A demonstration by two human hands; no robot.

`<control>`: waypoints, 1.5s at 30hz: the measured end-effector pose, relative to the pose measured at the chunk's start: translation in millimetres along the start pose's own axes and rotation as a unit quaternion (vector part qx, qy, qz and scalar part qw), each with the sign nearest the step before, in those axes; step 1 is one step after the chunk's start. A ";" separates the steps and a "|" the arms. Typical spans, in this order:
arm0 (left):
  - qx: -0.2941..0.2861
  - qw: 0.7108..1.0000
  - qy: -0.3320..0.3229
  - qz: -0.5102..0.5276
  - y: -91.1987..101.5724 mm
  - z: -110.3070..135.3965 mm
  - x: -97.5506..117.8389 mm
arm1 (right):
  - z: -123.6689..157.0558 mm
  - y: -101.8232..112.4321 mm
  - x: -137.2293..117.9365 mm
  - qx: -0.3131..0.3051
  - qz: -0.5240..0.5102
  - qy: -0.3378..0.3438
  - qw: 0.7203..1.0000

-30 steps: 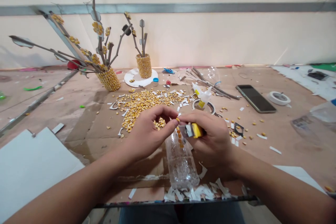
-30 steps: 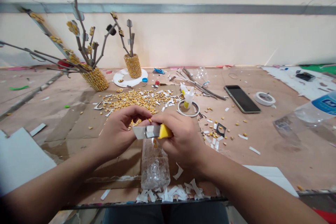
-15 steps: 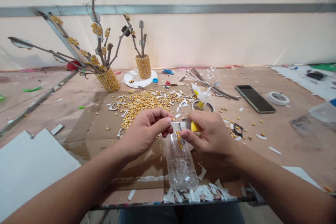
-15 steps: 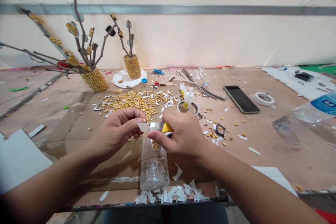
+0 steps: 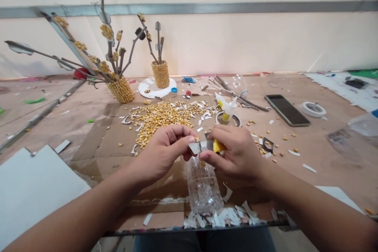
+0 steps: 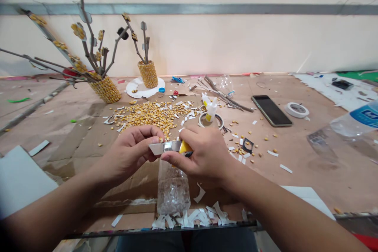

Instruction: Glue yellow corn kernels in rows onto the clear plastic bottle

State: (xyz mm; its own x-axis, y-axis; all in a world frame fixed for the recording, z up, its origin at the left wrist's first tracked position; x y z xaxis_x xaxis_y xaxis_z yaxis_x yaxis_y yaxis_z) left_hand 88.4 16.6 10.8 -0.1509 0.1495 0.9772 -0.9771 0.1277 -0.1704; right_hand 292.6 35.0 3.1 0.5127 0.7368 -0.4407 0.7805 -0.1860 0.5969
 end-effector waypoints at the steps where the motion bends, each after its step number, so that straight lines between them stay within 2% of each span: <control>1: 0.001 1.000 -0.001 0.001 -0.2 0.3 0.1 | 0.1 -0.1 -0.2 0.004 0.001 0.008 1.000; 8: -0.004 1.000 -0.003 0.028 -0.6 2.1 0.3 | 0.3 0.4 -2.2 0.047 -0.005 0.043 0.998; 20: -0.023 0.999 -0.005 0.022 -2.2 5.8 0.6 | -1.3 1.5 -4.1 0.026 -0.009 0.043 0.999; 26: -0.070 0.996 0.004 0.050 -0.6 6.8 -1.3 | 2.7 0.4 -15.0 0.026 -0.013 0.042 0.999; 28: -0.085 0.994 0.009 0.075 -0.1 8.4 -2.1 | 2.0 0.4 -10.9 0.044 -0.020 -0.003 0.999; 31: -0.097 0.991 0.004 0.094 1.5 9.5 -3.8 | -1.6 1.6 8.0 0.080 -0.031 -0.136 0.987; 32: -0.094 0.991 -0.003 0.093 2.5 8.9 -4.3 | -3.0 2.5 13.9 0.096 -0.026 -0.161 0.982; 34: -0.074 0.994 -0.012 0.080 5.1 6.0 -5.2 | -4.9 3.2 19.5 0.102 -0.040 -0.167 0.980; 37: -0.044 0.998 -0.010 0.042 7.0 1.3 -4.9 | -3.3 1.7 11.7 0.080 -0.108 -0.136 0.982; 41: -0.025 0.999 -0.019 -0.031 2.3 0.3 1.1 | 4.0 0.8 -7.5 0.073 -0.197 -0.020 0.978; 45: -0.029 0.997 -0.019 -0.069 -4.8 3.6 7.2 | 6.0 3.0 -11.7 0.078 -0.193 0.076 0.975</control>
State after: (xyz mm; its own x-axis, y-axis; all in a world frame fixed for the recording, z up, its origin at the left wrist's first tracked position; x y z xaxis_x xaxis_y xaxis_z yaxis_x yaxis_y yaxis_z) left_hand 91.4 13.5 19.2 -0.0225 0.0894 0.9957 -0.9788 0.2010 -0.0402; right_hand 291.1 21.9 6.0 0.1208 0.8576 -0.5000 0.9559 0.0354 0.2917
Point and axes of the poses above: each hand's wrist, its own z-axis away from the middle knuckle, its own y-axis out of the back of the hand, x = y × z, the point moved 2 cm from there along -z, towards the middle knuckle, and after that the axes turned 13 degrees about x, right-handed, at the moved point
